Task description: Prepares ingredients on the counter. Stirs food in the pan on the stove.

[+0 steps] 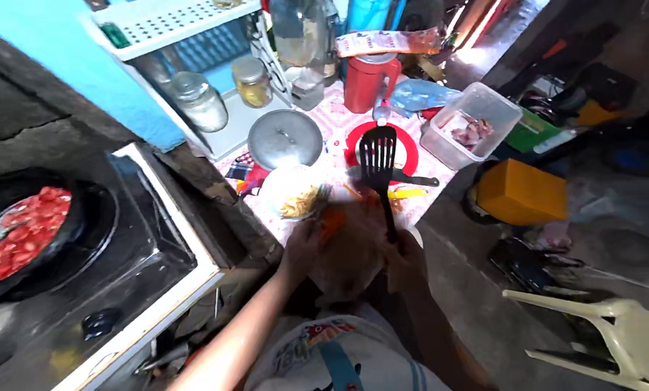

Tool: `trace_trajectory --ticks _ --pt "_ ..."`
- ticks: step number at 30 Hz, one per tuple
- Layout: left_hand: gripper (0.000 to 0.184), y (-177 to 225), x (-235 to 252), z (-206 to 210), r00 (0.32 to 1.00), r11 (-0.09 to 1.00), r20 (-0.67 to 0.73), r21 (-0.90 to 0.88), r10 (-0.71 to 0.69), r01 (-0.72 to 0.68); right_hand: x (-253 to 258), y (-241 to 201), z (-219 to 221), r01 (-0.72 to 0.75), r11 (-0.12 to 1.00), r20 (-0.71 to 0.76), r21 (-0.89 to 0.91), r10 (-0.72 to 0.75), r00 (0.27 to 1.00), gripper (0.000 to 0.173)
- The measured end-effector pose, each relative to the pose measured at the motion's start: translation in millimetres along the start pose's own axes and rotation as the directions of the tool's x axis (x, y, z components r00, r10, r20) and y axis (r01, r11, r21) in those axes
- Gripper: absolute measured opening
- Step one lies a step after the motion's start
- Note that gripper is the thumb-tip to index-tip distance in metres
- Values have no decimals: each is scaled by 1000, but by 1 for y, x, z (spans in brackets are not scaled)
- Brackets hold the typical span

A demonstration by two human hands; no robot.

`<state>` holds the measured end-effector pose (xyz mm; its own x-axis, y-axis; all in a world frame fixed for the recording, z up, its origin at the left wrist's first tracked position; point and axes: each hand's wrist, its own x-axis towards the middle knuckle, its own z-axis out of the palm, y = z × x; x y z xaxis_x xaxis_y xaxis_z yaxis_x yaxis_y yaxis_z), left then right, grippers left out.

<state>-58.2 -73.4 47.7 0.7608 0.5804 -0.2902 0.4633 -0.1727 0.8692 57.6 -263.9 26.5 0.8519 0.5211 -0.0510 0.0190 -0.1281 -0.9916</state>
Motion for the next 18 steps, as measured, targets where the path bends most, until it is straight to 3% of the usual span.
trace_trajectory --ticks 4,6,11,18 --pt "37 32 86 41 985 975 160 198 64 -96 -6 12 -41 -94 995 -154 -31 88 984 26" --pt "32 41 127 63 980 951 173 276 96 -142 -9 12 -57 -142 990 -227 -16 134 965 26" --pt "32 49 213 109 993 901 113 428 34 -79 -24 22 -91 -234 972 -325 -32 211 922 33" --pt "31 55 261 143 996 764 71 646 -54 -5 -50 29 -105 -310 951 -362 12 293 885 28"
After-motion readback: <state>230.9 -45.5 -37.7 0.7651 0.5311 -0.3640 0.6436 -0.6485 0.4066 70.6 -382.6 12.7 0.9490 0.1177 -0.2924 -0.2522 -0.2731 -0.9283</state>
